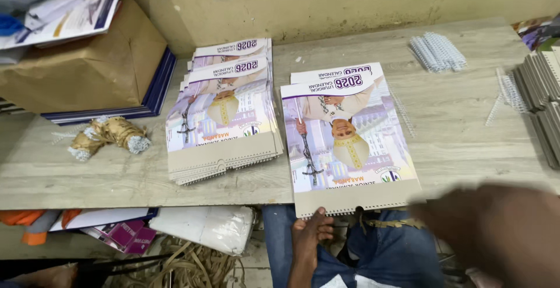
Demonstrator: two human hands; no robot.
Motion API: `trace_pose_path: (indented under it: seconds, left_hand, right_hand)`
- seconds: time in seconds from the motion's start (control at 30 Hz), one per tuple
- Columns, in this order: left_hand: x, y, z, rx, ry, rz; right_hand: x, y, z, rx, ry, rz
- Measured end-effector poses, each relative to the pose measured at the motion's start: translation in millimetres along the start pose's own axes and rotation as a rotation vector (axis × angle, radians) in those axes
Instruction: The person sits and binds a stack of calendar pages by inserting a plastic spiral coil through the pre-punched holes. They align the pages, feed the coil through the holes, and secure it to complete the binding.
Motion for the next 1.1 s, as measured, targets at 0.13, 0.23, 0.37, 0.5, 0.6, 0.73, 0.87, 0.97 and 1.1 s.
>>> trace_pose_path:
  seconds: [0.13,0.23,0.37,0.5,0.6,0.73,0.87,0.97,1.1]
  left_hand:
    - [-3.2,-4.6,-6.6,0.047,0.034,-0.053]
    - [-4.7,-2.6,-8.8,0.04,0.043,-0.051]
    - [-5.6,-4.3,-5.5,0.016,0.048,-0.058]
    - [-4.4,-6.9,-6.6,0.021,0.046,-0.03]
    - [7.9,-4.3,-6.3,-0.015,-0.007,-0.014]
    - [39.9,5.3,-3.7,-0.019,-0.09,0.174]
    - [70.4,2.7,1.0,-0.015,-0.136,0.272]
    - [80.4,-8.7,17.0,-0.024,-0.053,0.279]
    - [82.6,-3.3,11.7,-0.07,0.036,0.12]
  right_hand:
    - [135.4,-196.9,-61.7,0.139,-0.14,-0.142]
    - [198.7,-270.7,-103.6,0.247,-0.299,-0.201]
    - [233.6,-293.1,-133.0,0.32,-0.617,-0.383]
    - [228.5,-283.0,-139.4,0.229,-1.087,-0.384]
    - [238.4,-278.4,-151.6,0.077,-1.682,-0.201]
    - [234.9,-206.1,-117.2,-0.098,-1.371,-0.111]
    - [231.6,-112.3,-64.2,-0.217,-0.974,0.13]
    - [255.6,-76.3,-50.9,-0.29,-1.138,0.214]
    - [294.6,-67.8,-57.3,-0.473,-1.168,0.023]
Point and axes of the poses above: each hand's wrist, its own y-axis away from the middle knuckle, its own x-axis out of the palm, z = x × y, the point moved 2 cm from there along -y, towards the middle knuckle, and after that the axes turned 14 degrees about -y, right-handed, at the moved point
